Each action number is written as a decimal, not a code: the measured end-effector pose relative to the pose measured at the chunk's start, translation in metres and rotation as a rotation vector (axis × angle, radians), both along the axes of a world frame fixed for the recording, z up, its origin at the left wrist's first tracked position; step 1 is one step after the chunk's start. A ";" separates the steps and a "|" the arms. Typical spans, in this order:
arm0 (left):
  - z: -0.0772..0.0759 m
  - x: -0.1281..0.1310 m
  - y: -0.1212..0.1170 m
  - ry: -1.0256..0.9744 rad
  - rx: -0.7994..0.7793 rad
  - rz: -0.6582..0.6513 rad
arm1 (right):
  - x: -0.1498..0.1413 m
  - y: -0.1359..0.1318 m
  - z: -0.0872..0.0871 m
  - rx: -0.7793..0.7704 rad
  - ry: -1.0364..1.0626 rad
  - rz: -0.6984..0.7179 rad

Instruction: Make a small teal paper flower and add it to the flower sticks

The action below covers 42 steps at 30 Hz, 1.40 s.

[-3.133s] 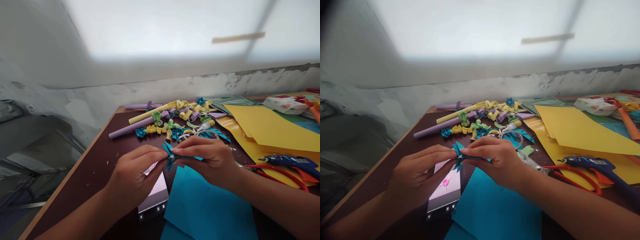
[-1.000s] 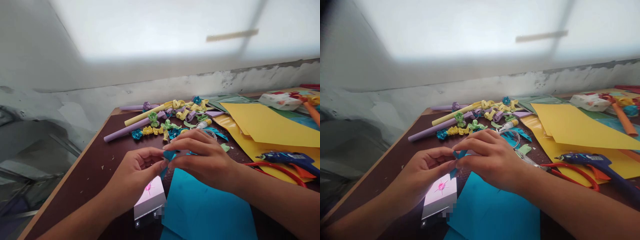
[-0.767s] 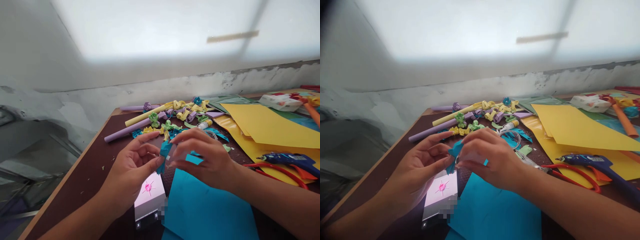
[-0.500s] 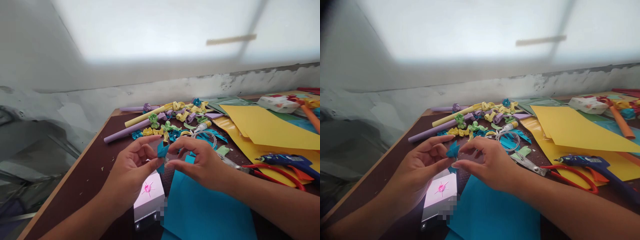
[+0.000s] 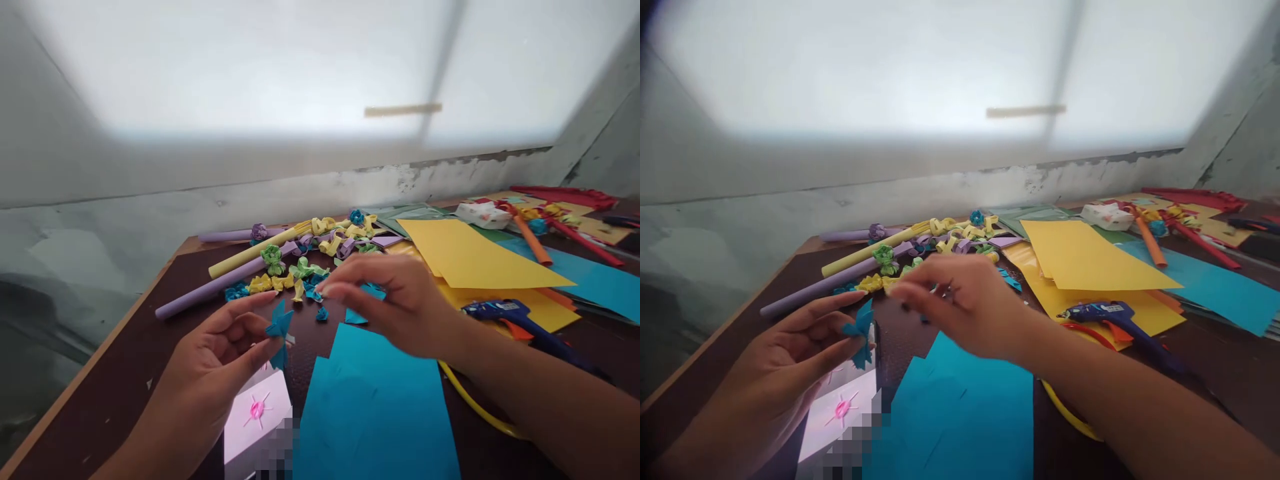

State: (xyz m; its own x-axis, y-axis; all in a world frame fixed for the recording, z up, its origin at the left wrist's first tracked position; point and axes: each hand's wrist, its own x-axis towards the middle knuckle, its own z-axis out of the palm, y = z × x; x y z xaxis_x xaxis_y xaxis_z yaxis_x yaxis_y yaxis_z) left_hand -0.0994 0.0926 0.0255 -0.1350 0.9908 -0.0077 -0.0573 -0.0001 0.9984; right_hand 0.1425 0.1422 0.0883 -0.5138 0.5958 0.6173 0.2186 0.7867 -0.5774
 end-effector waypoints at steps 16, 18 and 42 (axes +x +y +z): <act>0.009 0.000 0.001 0.141 0.083 -0.008 | 0.065 0.131 -0.026 0.217 -1.020 -0.300; 0.013 0.001 0.000 0.150 0.059 -0.020 | 0.067 0.129 -0.024 0.223 -0.971 -0.319; 0.016 0.009 -0.024 1.058 0.444 -0.389 | -0.011 -0.017 -0.034 0.411 -0.788 -0.062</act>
